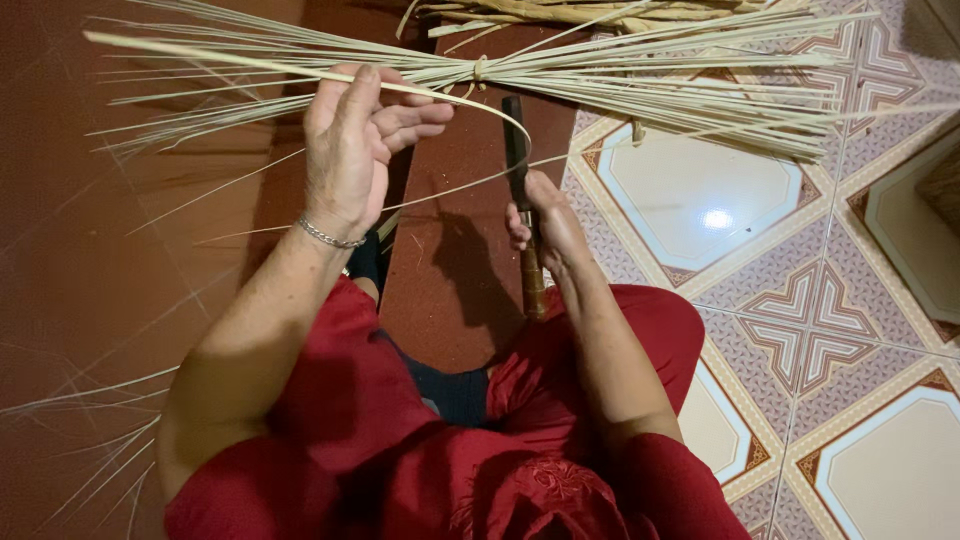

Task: The person sits on the floor and uses a knife to shave thin strips from long, thin sticks. They hold the stick in their left hand and the knife in their right, repeatedly scraping the blade along the stick to remove thin layers.

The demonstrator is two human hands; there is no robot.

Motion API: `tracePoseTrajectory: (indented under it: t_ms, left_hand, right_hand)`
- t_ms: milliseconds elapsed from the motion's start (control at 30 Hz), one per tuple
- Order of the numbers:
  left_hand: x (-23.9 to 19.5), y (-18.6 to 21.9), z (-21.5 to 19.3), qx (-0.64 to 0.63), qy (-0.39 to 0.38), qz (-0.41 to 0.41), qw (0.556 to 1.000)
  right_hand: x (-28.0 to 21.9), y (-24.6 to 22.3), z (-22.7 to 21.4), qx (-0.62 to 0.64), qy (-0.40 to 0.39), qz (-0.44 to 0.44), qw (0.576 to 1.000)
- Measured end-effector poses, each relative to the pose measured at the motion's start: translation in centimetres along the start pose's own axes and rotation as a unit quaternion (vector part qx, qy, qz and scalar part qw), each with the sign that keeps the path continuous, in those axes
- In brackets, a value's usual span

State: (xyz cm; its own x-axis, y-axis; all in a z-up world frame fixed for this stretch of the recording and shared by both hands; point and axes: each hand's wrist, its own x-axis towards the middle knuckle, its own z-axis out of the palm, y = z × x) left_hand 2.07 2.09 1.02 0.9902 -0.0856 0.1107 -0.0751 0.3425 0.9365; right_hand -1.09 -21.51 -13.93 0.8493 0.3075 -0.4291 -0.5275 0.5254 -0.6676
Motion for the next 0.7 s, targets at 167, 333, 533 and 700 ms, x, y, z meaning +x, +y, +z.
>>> tracePoseTrajectory:
  t_ms: [167, 333, 533, 700]
  left_hand:
    - [0.6, -0.2, 1.5, 0.041, -0.047, 0.045, 0.997]
    - [0.1, -5.0, 4.5, 0.312, -0.137, 0.029, 0.940]
    - [-0.1, -12.7, 5.6, 0.635, -0.222, 0.191, 0.715]
    - [2.2, -15.4, 4.8, 0.615, -0.179, 0.167, 0.749]
  right_hand:
    - [0.5, 0.6, -0.5, -0.022, -0.021, -0.007, 1.000]
    - [0.6, 1.0, -0.3, -0.056, -0.019, 0.000, 0.998]
    - [1.4, 1.4, -0.2, -0.131, 0.003, 0.000, 0.991]
    - [0.4, 0.5, -0.2, -0.055, -0.002, 0.013, 0.998]
